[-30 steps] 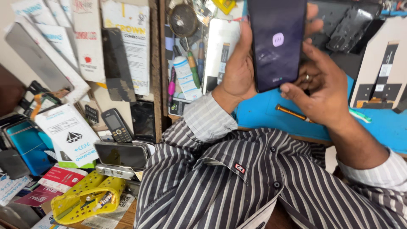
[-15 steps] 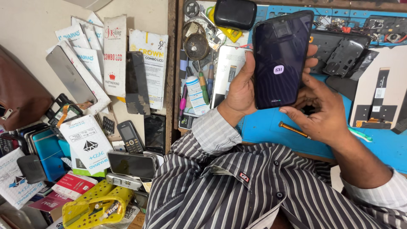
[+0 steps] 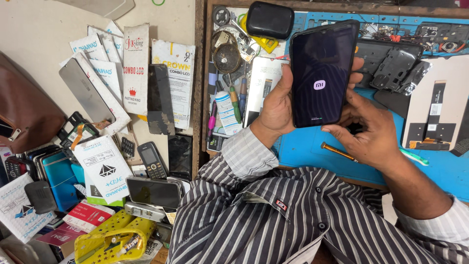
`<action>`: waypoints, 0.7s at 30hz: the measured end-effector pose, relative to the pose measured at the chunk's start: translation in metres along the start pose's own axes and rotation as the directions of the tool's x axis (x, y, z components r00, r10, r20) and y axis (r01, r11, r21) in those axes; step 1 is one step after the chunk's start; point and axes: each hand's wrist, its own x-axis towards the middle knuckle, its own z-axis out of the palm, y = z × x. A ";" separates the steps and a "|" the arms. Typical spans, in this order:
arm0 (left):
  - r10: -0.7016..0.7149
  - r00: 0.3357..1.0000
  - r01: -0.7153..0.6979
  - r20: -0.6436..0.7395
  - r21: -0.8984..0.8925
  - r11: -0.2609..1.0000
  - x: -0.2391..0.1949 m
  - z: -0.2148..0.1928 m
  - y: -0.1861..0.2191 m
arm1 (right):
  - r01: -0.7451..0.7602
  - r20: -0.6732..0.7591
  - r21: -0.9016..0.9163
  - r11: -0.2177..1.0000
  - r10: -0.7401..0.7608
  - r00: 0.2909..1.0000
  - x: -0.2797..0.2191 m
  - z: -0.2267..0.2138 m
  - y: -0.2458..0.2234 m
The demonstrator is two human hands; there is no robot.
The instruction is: The person disassembles a smartphone, removes the back cover and battery, and uses a screwdriver and a plastic tool to detach and reattach internal components. They then reassemble the phone and power it on to verify functionality.
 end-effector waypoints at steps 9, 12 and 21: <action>0.000 1.000 0.001 0.011 -0.108 0.994 0.001 -0.002 -0.005 | 0.048 -0.008 -0.004 0.999 -0.048 0.999 -0.002 0.001 0.005; -0.003 1.000 0.007 0.027 -0.122 0.992 0.003 -0.005 -0.004 | 0.010 -0.004 -0.001 1.000 -0.010 1.000 -0.002 0.001 0.003; 0.001 1.000 -0.004 -0.031 -0.094 0.996 0.002 -0.005 -0.004 | 0.003 0.007 0.014 1.000 -0.003 1.000 -0.001 0.000 0.002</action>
